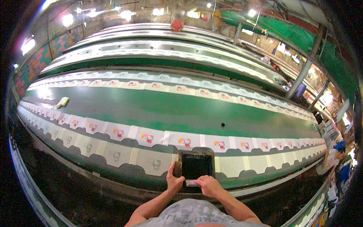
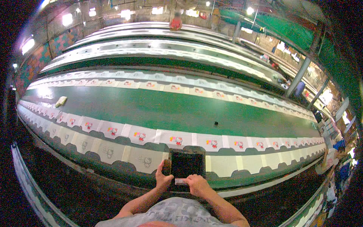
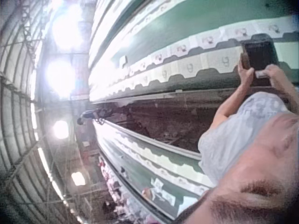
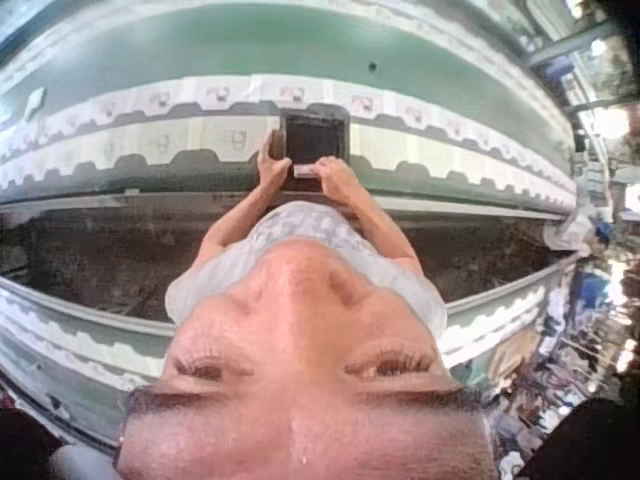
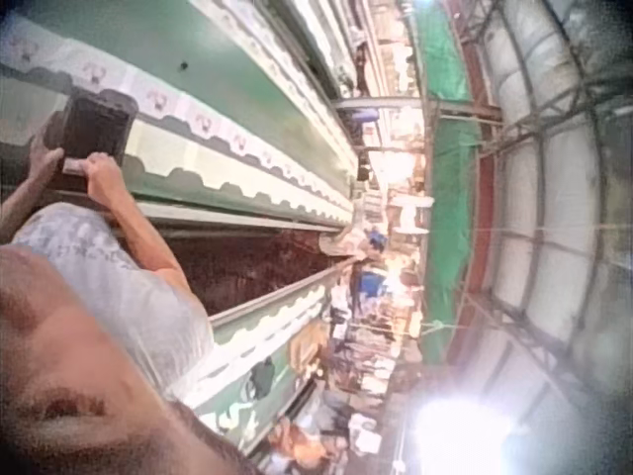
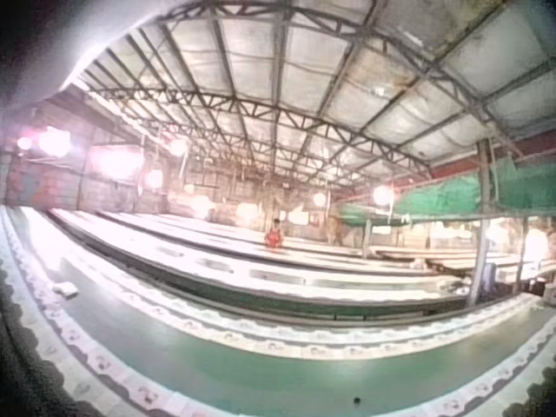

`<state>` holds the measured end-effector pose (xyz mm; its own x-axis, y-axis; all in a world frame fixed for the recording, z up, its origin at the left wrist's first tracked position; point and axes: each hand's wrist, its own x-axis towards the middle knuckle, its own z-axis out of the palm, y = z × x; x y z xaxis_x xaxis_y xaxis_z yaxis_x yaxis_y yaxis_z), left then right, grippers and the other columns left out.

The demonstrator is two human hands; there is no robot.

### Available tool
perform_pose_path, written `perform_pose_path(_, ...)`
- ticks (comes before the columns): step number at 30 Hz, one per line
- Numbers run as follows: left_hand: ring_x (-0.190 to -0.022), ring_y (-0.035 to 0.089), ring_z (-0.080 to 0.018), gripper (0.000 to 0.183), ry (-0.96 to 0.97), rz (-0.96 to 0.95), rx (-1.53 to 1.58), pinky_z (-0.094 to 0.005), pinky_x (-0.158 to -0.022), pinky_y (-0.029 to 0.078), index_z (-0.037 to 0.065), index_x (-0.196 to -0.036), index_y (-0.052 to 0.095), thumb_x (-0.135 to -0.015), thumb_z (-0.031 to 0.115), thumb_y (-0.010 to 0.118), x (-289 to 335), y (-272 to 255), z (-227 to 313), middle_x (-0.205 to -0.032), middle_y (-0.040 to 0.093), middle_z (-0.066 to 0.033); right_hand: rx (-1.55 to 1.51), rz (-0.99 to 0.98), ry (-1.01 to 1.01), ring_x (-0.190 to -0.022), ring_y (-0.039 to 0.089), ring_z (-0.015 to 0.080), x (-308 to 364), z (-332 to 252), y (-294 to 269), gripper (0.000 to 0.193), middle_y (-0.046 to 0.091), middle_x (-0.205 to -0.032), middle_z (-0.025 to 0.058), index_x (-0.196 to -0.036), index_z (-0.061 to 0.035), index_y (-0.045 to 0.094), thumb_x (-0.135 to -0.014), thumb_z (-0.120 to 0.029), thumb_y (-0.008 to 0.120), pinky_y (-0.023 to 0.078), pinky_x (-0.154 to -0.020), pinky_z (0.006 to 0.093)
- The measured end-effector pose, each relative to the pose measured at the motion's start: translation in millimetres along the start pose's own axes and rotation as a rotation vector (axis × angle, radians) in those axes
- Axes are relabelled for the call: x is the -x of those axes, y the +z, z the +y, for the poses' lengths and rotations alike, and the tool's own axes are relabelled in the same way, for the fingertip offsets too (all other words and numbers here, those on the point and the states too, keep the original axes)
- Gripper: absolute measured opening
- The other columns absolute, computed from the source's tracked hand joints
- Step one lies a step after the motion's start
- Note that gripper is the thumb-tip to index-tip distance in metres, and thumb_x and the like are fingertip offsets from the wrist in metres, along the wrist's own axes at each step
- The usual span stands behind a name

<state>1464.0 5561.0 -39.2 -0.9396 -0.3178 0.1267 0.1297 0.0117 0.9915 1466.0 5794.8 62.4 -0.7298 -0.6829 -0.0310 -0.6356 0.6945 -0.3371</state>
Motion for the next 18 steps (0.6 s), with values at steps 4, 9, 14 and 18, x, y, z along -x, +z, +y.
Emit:
perform_pose_path(4, -0.146, 0.058, -0.0284, 0.096, -0.005, 0.012, -0.037, -0.0401, -0.123, 0.046, 0.0, -0.166, 0.047, -0.075, 0.002, 0.076, -2, 3, -2, -0.157, 0.059, -0.0194, -0.02, -0.035, -0.017, -0.113, 0.071, 0.0384, -5, 11, -2, 0.043, 0.075, -0.115, 0.0131, -0.13, -0.0129, 0.077, -0.088, -0.003, 0.071, 0.059, -0.097, 0.0508)
perform_pose_path(9, -0.145, 0.059, -0.0302, 0.086, -0.063, -0.011, -0.063, -0.0406, -0.122, 0.047, 0.001, -0.166, 0.047, -0.086, 0.004, 0.078, 1, -5, 2, -0.157, 0.06, -0.0197, -0.149, -0.111, 0.007, -0.11, 0.071, 0.0406, -26, 33, -21, 0.042, 0.074, -0.11, 0.0158, -0.127, -0.0117, 0.078, -0.088, 0.0, 0.066, 0.058, -0.097, 0.0512)
perform_pose_path(14, -0.139, 0.063, -0.0269, 0.075, -0.084, -0.066, 0.025, -0.04, -0.118, 0.05, 0.0, -0.163, 0.049, -0.093, 0.002, 0.076, -7, -12, 9, -0.154, 0.063, -0.0182, -0.094, 0.053, -0.021, -0.113, 0.07, 0.0405, -70, 55, -30, 0.041, 0.075, -0.113, 0.016, -0.126, -0.0091, 0.079, -0.088, 0.0, 0.064, 0.057, -0.1, 0.0516)
perform_pose_path(18, -0.13, 0.068, -0.0239, 0.074, -0.181, -0.095, 0.034, -0.0389, -0.114, 0.053, -0.001, -0.16, 0.05, -0.092, 0.001, 0.077, -18, -14, 12, -0.147, 0.068, -0.0176, -0.037, 0.195, 0.01, -0.116, 0.069, 0.0405, -99, 77, -17, 0.042, 0.076, -0.118, 0.0172, -0.129, -0.0073, 0.078, -0.09, -0.001, 0.065, 0.054, -0.105, 0.0525)
